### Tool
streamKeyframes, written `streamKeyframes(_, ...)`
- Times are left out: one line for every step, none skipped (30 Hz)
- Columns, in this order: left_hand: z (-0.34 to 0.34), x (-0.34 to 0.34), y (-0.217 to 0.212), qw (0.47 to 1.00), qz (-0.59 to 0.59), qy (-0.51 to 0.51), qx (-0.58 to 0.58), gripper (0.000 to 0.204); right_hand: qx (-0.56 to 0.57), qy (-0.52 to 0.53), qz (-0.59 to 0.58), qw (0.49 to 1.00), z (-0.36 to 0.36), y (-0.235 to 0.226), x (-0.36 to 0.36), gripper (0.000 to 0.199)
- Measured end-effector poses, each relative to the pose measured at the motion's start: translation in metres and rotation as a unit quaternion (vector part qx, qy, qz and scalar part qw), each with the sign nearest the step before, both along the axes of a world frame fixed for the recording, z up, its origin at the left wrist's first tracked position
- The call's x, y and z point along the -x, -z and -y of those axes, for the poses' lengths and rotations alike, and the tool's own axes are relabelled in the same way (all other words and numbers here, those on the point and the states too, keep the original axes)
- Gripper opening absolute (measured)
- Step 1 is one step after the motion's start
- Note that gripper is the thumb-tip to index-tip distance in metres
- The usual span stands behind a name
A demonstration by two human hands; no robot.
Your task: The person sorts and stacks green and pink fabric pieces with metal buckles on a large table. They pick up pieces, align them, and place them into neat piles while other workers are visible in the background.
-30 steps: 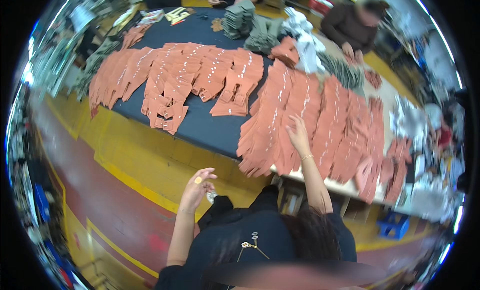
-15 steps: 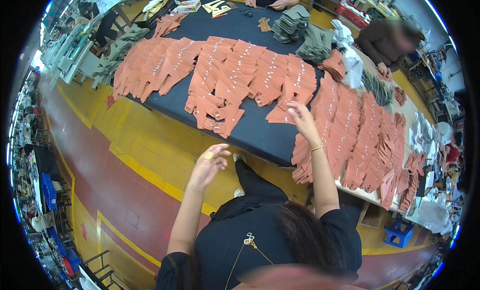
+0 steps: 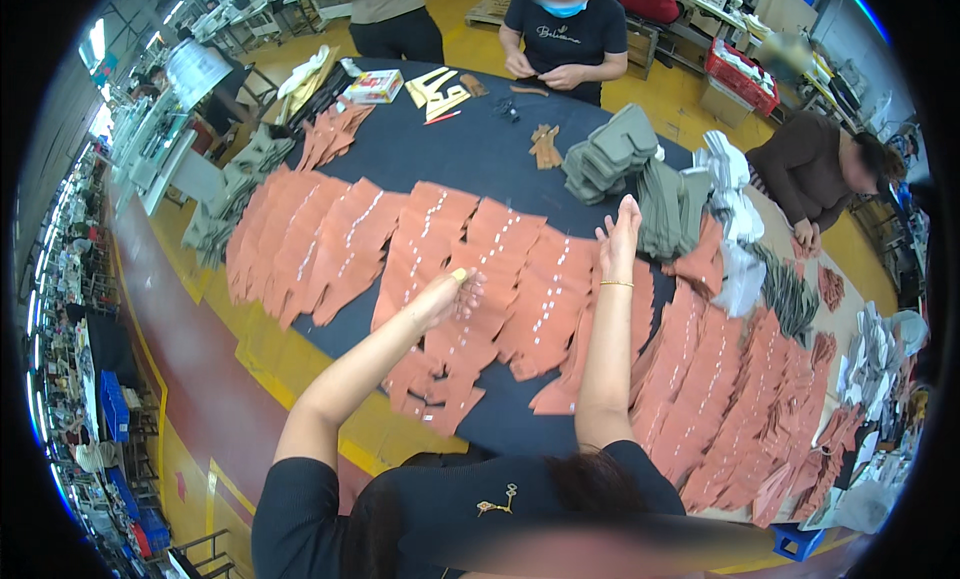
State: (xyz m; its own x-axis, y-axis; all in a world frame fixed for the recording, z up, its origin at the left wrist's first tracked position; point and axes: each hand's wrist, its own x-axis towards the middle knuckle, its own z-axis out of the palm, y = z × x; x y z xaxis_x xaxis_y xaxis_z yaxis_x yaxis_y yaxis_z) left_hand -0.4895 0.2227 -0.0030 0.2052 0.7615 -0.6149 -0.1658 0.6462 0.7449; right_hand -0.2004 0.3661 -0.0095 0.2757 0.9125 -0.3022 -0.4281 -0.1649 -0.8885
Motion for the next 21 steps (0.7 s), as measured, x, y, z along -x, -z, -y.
streamKeyframes(-0.036,-0.004,0.009,1.0,-0.02,0.002,-0.003,0.037,0.003,0.019,-0.026,0.999,-0.022,0.001,0.0,0.086)
streamKeyframes(-0.072,-0.009,0.018,1.0,-0.025,-0.001,0.003,0.037,0.021,0.034,-0.039,0.998,-0.041,0.002,0.002,0.093)
streamKeyframes(-0.108,-0.014,0.028,0.999,-0.031,-0.004,0.01,0.037,0.038,0.048,-0.06,0.996,-0.059,0.003,0.004,0.097)
streamKeyframes(-0.143,-0.021,0.038,0.999,-0.035,-0.009,0.02,0.037,0.061,0.066,-0.079,0.993,-0.073,0.006,0.007,0.1)
streamKeyframes(-0.175,-0.029,0.049,0.998,-0.052,-0.001,0.017,0.037,0.071,0.069,-0.081,0.992,-0.084,0.009,0.009,0.104)
streamKeyframes(-0.206,-0.037,0.06,0.997,-0.071,0.005,0.015,0.038,0.069,0.079,-0.077,0.992,-0.093,0.012,0.01,0.106)
streamKeyframes(-0.237,-0.046,0.071,0.996,-0.092,0.012,0.015,0.039,0.052,0.09,-0.078,0.992,-0.1,0.015,0.009,0.107)
streamKeyframes(-0.264,-0.056,0.084,0.994,-0.112,0.019,-0.009,0.039,0.047,0.105,-0.075,0.991,-0.107,0.018,0.009,0.109)
streamKeyframes(-0.291,-0.067,0.096,0.99,-0.135,0.027,-0.03,0.04,0.032,0.106,-0.06,0.992,-0.114,0.021,0.009,0.11)
streamKeyframes(-0.315,-0.077,0.108,0.985,-0.157,0.039,-0.054,0.041,0.026,0.111,-0.042,0.993,-0.119,0.023,0.01,0.111)
streamKeyframes(-0.337,-0.086,0.119,0.984,-0.162,0.043,-0.065,0.042,0.027,0.119,-0.027,0.992,-0.121,0.025,0.01,0.112)
streamKeyframes(-0.358,-0.095,0.129,0.982,-0.165,0.052,-0.08,0.043,0.032,0.106,-0.019,0.994,-0.122,0.027,0.01,0.112)
streamKeyframes(-0.376,-0.105,0.138,0.979,-0.168,0.059,-0.096,0.044,0.04,0.095,-0.013,0.995,-0.123,0.027,0.009,0.113)
streamKeyframes(-0.389,-0.115,0.147,0.981,-0.162,0.058,-0.086,0.045,0.055,0.08,-0.008,0.995,-0.123,0.028,0.008,0.113)
streamKeyframes(-0.401,-0.124,0.153,0.983,-0.156,0.056,-0.077,0.045,0.054,0.077,-0.021,0.995,-0.122,0.028,0.008,0.111)
streamKeyframes(-0.41,-0.13,0.157,0.985,-0.147,0.057,-0.071,0.046,0.046,0.073,-0.025,0.996,-0.121,0.028,0.005,0.109)
streamKeyframes(-0.419,-0.132,0.158,0.994,-0.075,0.071,-0.019,0.05,0.038,0.066,-0.03,0.997,-0.12,0.028,0.003,0.108)
streamKeyframes(-0.426,-0.133,0.157,0.995,-0.037,0.084,0.026,0.051,0.032,0.056,-0.035,0.997,-0.119,0.028,0.001,0.106)
streamKeyframes(-0.431,-0.135,0.156,0.993,0.003,0.096,0.073,0.051,0.022,0.043,-0.027,0.998,-0.12,0.028,0.0,0.099)
streamKeyframes(-0.433,-0.138,0.153,0.986,0.045,0.107,0.12,0.052,0.016,0.039,-0.055,0.998,-0.121,0.028,-0.004,0.097)
streamKeyframes(-0.432,-0.144,0.151,0.987,0.027,0.092,0.129,0.052,0.014,0.035,-0.081,0.996,-0.122,0.028,-0.009,0.094)
